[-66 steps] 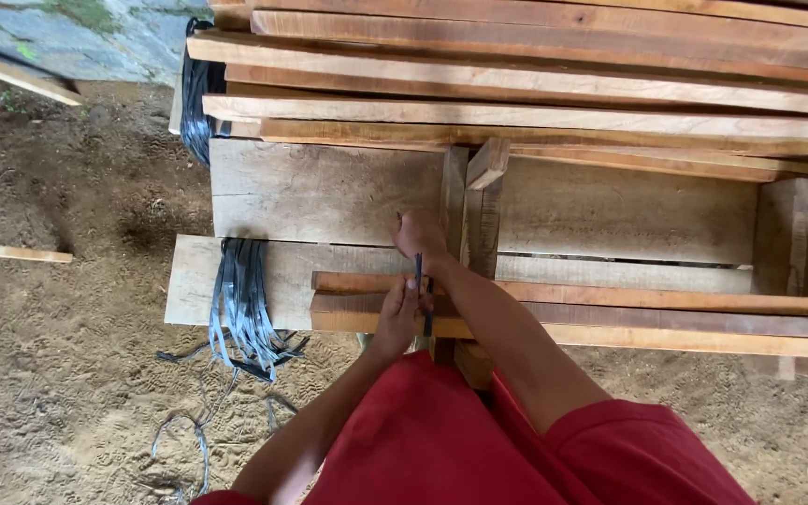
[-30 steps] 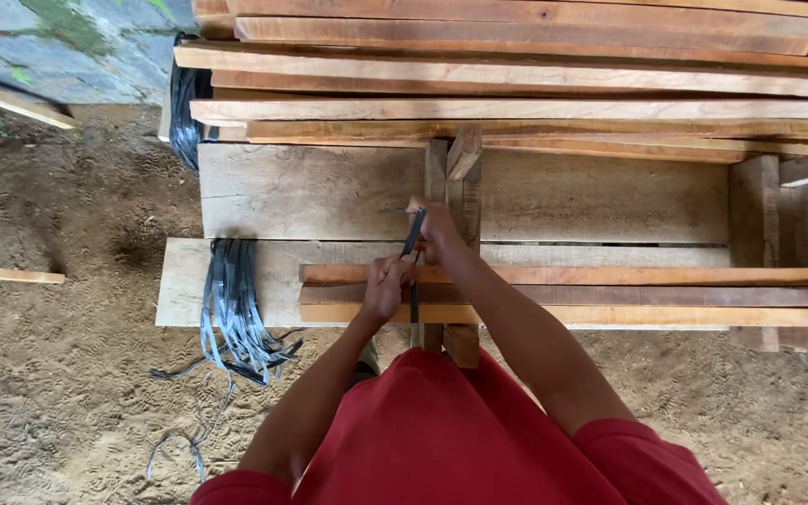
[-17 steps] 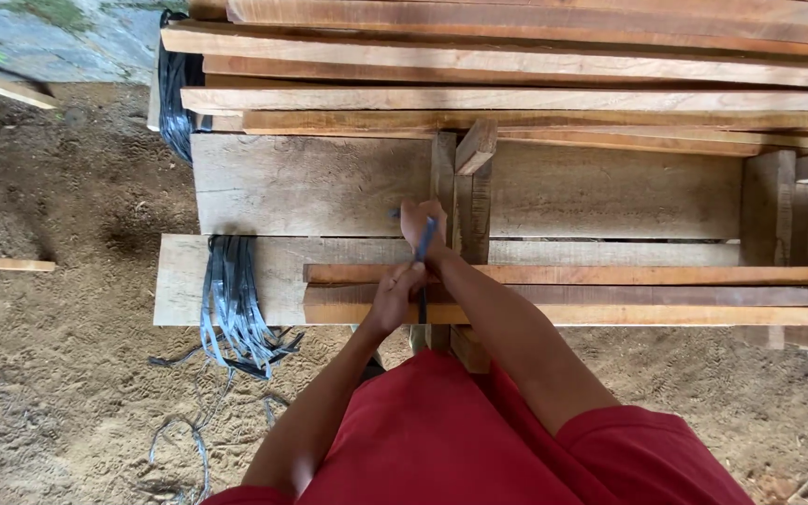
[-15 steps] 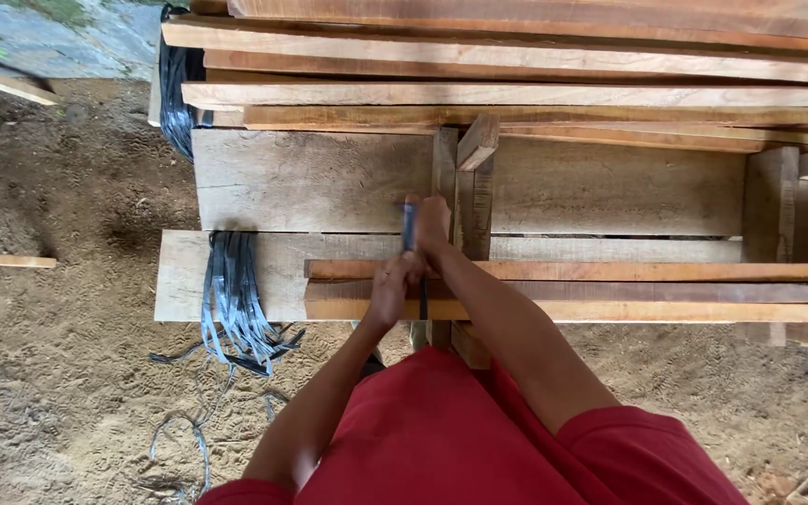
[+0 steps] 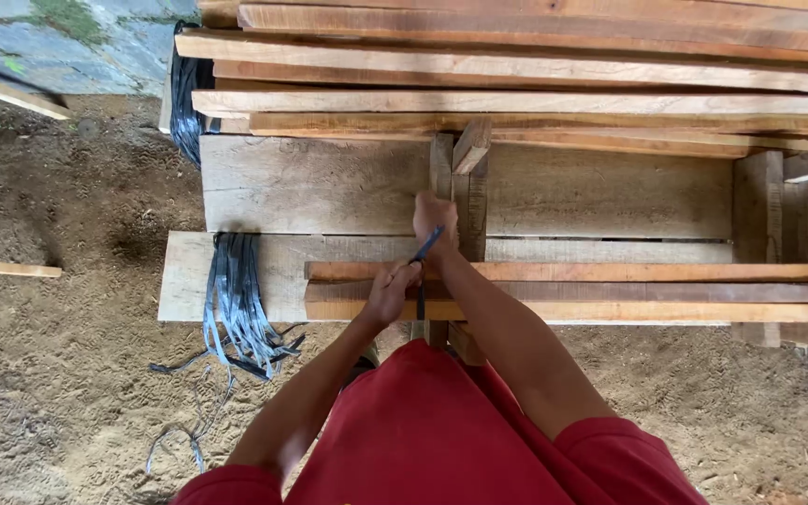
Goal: Tying bundles of thin wooden planks using black rubber strips.
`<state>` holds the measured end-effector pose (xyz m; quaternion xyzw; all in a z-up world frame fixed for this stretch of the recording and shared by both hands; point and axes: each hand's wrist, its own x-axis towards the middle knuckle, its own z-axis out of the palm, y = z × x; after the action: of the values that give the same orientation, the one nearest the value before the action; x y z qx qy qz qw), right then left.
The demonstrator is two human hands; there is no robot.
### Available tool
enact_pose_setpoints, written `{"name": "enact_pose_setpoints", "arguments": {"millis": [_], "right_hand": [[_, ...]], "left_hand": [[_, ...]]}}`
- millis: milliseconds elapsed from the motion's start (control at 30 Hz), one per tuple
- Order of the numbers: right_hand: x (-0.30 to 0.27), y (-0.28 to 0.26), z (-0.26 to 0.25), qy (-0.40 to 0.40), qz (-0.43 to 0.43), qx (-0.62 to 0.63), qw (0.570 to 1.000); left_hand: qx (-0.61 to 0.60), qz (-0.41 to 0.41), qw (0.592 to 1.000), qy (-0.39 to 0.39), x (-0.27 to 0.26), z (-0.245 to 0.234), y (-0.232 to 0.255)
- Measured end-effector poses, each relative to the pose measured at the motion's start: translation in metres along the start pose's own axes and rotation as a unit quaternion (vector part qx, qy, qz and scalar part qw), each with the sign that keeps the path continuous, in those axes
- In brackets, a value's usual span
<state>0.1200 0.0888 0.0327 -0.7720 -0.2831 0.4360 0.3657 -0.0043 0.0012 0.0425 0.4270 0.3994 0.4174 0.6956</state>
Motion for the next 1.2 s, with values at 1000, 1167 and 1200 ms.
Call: {"name": "enact_pose_setpoints", "arguments": {"millis": [1000, 1167, 1200], "right_hand": [[0.047, 0.022, 0.013, -0.065, 0.065, 0.171, 0.981], [0.052, 0.032, 0.028, 0.025, 0.066, 0.087, 0.994], [0.077, 0.056, 0.048, 0.061, 0.038, -0.015, 0.997]], "left_hand": [[-0.035, 0.048, 0.998, -0.01, 0.015, -0.011, -0.025], [-0.029, 0.023, 0.999, -0.006, 0.009, 0.0, -0.02], [-0.052, 0.035, 0.998, -0.006, 0.007, 0.003, -0.016]]}}
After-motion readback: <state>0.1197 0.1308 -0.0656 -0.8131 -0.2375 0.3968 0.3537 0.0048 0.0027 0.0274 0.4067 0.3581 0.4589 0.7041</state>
